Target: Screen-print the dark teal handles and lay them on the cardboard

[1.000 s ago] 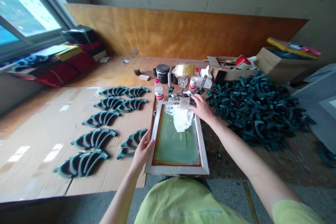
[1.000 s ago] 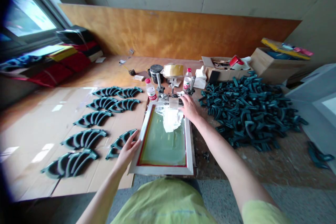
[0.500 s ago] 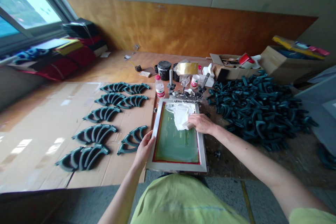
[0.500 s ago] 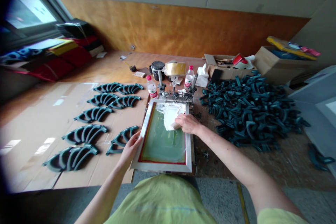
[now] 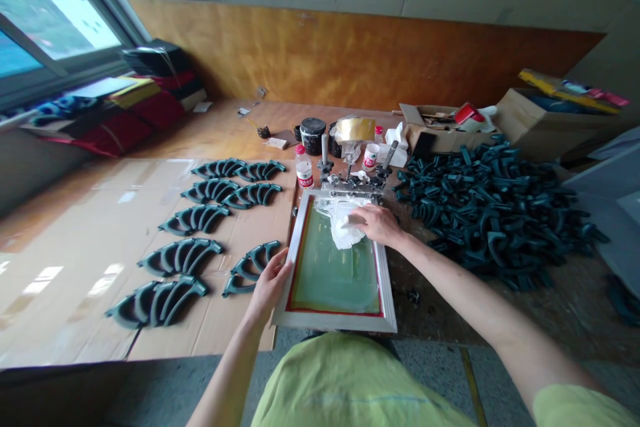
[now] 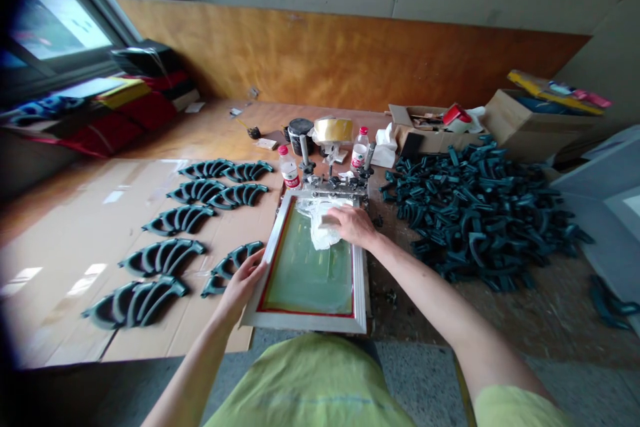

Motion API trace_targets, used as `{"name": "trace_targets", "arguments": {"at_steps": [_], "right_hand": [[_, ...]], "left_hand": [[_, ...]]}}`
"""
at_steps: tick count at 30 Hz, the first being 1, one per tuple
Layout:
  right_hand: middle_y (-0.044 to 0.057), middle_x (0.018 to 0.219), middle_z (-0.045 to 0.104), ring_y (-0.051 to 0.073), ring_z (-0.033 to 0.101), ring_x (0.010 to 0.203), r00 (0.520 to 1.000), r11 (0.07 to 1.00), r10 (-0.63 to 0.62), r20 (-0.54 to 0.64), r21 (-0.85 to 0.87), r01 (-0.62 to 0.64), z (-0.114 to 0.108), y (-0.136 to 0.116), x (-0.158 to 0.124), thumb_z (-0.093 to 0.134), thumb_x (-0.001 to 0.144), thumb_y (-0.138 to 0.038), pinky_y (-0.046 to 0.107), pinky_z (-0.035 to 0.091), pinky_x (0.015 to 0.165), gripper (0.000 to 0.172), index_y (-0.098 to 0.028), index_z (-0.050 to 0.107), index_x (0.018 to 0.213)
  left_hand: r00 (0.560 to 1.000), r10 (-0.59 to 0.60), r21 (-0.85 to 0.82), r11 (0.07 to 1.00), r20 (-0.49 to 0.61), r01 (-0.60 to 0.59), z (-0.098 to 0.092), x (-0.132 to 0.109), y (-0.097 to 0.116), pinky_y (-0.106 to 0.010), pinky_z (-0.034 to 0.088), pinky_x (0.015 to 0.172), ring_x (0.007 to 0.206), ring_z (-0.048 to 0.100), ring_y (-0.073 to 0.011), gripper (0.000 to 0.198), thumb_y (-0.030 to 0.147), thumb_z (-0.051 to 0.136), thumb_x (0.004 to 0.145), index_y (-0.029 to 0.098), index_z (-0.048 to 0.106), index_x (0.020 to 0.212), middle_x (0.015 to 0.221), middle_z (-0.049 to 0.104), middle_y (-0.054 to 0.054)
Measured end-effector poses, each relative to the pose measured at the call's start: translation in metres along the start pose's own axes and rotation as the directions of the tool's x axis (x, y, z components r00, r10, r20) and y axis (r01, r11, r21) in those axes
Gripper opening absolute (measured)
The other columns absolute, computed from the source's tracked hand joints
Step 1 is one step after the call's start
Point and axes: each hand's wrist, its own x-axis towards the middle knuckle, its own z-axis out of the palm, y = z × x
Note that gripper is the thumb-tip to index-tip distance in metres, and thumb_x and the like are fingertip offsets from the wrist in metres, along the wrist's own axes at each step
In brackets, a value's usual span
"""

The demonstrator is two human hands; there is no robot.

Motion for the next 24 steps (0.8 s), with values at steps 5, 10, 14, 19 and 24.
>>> {"name": "trace_targets", "arguments": {"at_steps": [5,10,14,19,24], "right_hand": [[0.005,0.120,0.065,0.022,0.062,0.101,0.963,0.966,0.257,-0.084,0.022,-0.256,-0.029,0.020,0.058,0.070,0.080,-0.023,0.033,0.048,0.088,0.060,-0.029,0.052,0.136],[0.007,0.101,0.070,0.022,0.063,0.090,0.837,0.878,0.472,-0.277,0.064,-0.474,-0.046,0.064,0.039,0.056,0.089,-0.029,0.034,0.047,0.082,0.031,-0.021,0.065,0.117],[0.007,0.086,0.070,0.021,0.062,0.080,0.819,0.841,0.541,-0.189,0.109,-0.530,-0.011,0.073,-0.012,0.054,0.090,-0.031,0.031,0.046,0.076,0.020,-0.018,0.068,0.094],[0.007,0.106,0.065,0.021,0.058,0.099,0.958,0.957,0.283,0.033,0.055,-0.285,0.038,0.036,-0.046,0.067,0.084,-0.035,0.033,0.043,0.087,0.036,-0.023,0.062,0.118],[0.005,0.096,0.058,0.019,0.052,0.094,0.969,0.969,0.245,-0.007,0.000,-0.245,0.036,-0.016,-0.044,0.064,0.087,-0.027,0.031,0.041,0.085,0.014,-0.022,0.068,0.100]], "left_hand": [[0.999,0.007,-0.024,1.000,0.048,-0.006,-0.014,-0.010,0.044,-0.026,0.052,0.066,0.085,0.068,-0.0216,0.079,0.065,0.064,0.074,0.023,0.050,0.139,0.104,0.072,-0.006],[0.972,0.219,-0.197,0.960,0.086,-0.199,-0.006,-0.004,0.111,-0.030,0.055,0.066,0.083,0.069,-0.0217,0.067,0.074,0.046,0.080,0.018,0.065,0.112,0.107,0.071,-0.008],[0.880,0.476,-0.259,0.851,0.007,-0.458,0.018,0.017,0.165,-0.028,0.055,0.064,0.083,0.069,-0.0193,0.058,0.066,0.045,0.085,0.016,0.062,0.107,0.099,0.071,-0.010],[0.865,0.494,-0.347,0.799,-0.088,-0.492,0.038,0.036,0.175,-0.022,0.053,0.058,0.070,0.068,-0.0143,0.058,0.068,0.045,0.085,0.017,0.056,0.112,0.080,0.070,-0.005],[0.988,0.054,-0.285,0.958,0.144,-0.011,0.066,0.012,0.083,-0.022,0.051,0.048,0.065,0.069,-0.0164,0.056,0.059,0.057,0.084,0.014,0.059,0.116,0.086,0.073,-0.009]]}}
